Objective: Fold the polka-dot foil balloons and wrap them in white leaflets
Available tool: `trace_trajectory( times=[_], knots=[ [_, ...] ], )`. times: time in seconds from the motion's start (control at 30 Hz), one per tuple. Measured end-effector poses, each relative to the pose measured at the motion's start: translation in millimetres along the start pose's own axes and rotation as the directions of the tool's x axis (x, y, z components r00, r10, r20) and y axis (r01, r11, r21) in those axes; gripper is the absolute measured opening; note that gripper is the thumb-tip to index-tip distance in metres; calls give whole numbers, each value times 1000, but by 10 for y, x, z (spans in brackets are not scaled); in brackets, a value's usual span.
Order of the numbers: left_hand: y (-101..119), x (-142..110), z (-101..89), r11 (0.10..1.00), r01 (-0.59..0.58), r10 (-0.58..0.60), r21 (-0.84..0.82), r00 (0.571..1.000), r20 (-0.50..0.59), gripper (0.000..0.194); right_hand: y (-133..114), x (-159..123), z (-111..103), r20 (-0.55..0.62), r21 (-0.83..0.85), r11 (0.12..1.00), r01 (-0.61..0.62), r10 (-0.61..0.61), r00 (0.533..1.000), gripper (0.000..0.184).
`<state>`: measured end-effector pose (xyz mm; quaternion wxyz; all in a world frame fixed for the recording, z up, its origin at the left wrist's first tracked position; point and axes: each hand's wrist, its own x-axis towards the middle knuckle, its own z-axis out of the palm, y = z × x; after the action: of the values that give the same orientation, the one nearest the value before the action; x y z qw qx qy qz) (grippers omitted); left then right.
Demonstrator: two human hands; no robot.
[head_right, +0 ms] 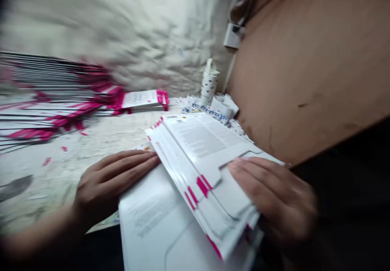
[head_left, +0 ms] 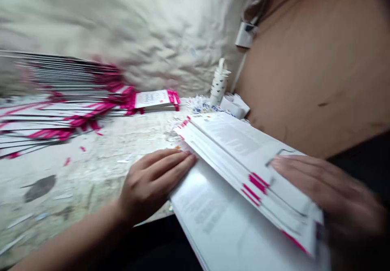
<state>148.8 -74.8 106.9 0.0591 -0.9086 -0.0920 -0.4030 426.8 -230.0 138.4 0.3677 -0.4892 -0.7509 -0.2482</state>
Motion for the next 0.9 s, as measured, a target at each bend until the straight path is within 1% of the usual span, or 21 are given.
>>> trace_trajectory(
  times=[0.07, 0.1, 0.2, 0.27, 0.3, 0.37, 0.43, 0.47, 0.5, 0.53, 0.57, 0.6, 0.63, 0.67, 0.7, 0.73, 0.77, 0.8, 0.83, 0.87, 0.9],
  knots=[
    [-256, -360, -327, 988, 70, -72, 135, 997, 3, 38, -113, 325, 662, -40, 145, 980, 135, -131, 991, 34],
    [-361, -550, -477, 974, 104, -108, 199, 994, 10, 40, -180, 461, 994, -73, 215, 960, 179, -167, 983, 33],
    [-569, -1136, -806, 915, 178, -210, 361, 976, 51, 43, -396, 752, 1932, -102, 381, 894, 236, -214, 972, 29],
    [-625, -1502, -900, 879, 220, -276, 423, 958, 77, 43, -526, 827, 2454, -69, 445, 860, 250, -245, 967, 29],
    [-634, -1663, -911, 866, 237, -309, 440, 946, 100, 41, -578, 825, 2670, -42, 468, 846, 256, -268, 963, 29],
    [-624, -1915, -884, 851, 254, -363, 460, 917, 165, 35, -637, 757, 2988, 47, 507, 820, 264, -332, 942, 29],
    [-598, -2057, -827, 841, 266, -406, 471, 885, 226, 33, -619, 652, 3135, 188, 534, 809, 246, -397, 898, 31],
    [-585, -2087, -801, 837, 275, -423, 473, 873, 242, 33, -584, 611, 3144, 283, 537, 814, 220, -420, 862, 33],
    [-574, -2095, -781, 834, 285, -436, 473, 866, 247, 35, -537, 588, 3116, 393, 533, 826, 183, -434, 811, 37],
    [-567, -2086, -770, 831, 295, -446, 471, 860, 248, 36, -487, 591, 3058, 507, 522, 842, 136, -435, 745, 43],
    [-563, -2066, -767, 832, 299, -452, 468, 853, 260, 36, -444, 619, 2982, 611, 514, 853, 89, -437, 660, 50],
    [-563, -2041, -769, 834, 296, -455, 465, 846, 278, 36, -419, 671, 2902, 695, 513, 857, 42, -443, 566, 58],
    [-563, -2016, -776, 838, 286, -453, 464, 840, 300, 36, -422, 740, 2830, 748, 518, 855, -4, -451, 486, 65],
    [-565, -1995, -784, 842, 273, -449, 465, 833, 323, 35, -460, 816, 2779, 776, 523, 851, -51, -451, 441, 72],
    [-565, -1981, -791, 843, 262, -447, 470, 827, 342, 35, -536, 889, 2755, 788, 522, 848, -93, -438, 434, 77],
    [-564, -1975, -796, 842, 252, -446, 477, 823, 352, 35, -648, 952, 2762, 789, 513, 849, -126, -409, 458, 83],
    [-561, -1977, -797, 840, 245, -445, 484, 821, 357, 34, -790, 999, 2796, 790, 485, 862, -149, -359, 497, 89],
    [-555, -1986, -795, 838, 239, -445, 491, 820, 359, 34, -949, 1028, 2851, 794, 444, 883, -152, -310, 523, 95],
    [-547, -2001, -790, 836, 234, -445, 497, 819, 363, 35, -1113, 1039, 2916, 806, 398, 908, -134, -276, 523, 99],
    [-537, -2019, -785, 834, 232, -446, 501, 817, 366, 35, -1269, 1036, 2981, 826, 346, 933, -102, -251, 504, 102],
    [-526, -2038, -781, 834, 230, -447, 502, 815, 369, 35, -1407, 1024, 3038, 851, 295, 954, -58, -234, 471, 103]
  ],
)
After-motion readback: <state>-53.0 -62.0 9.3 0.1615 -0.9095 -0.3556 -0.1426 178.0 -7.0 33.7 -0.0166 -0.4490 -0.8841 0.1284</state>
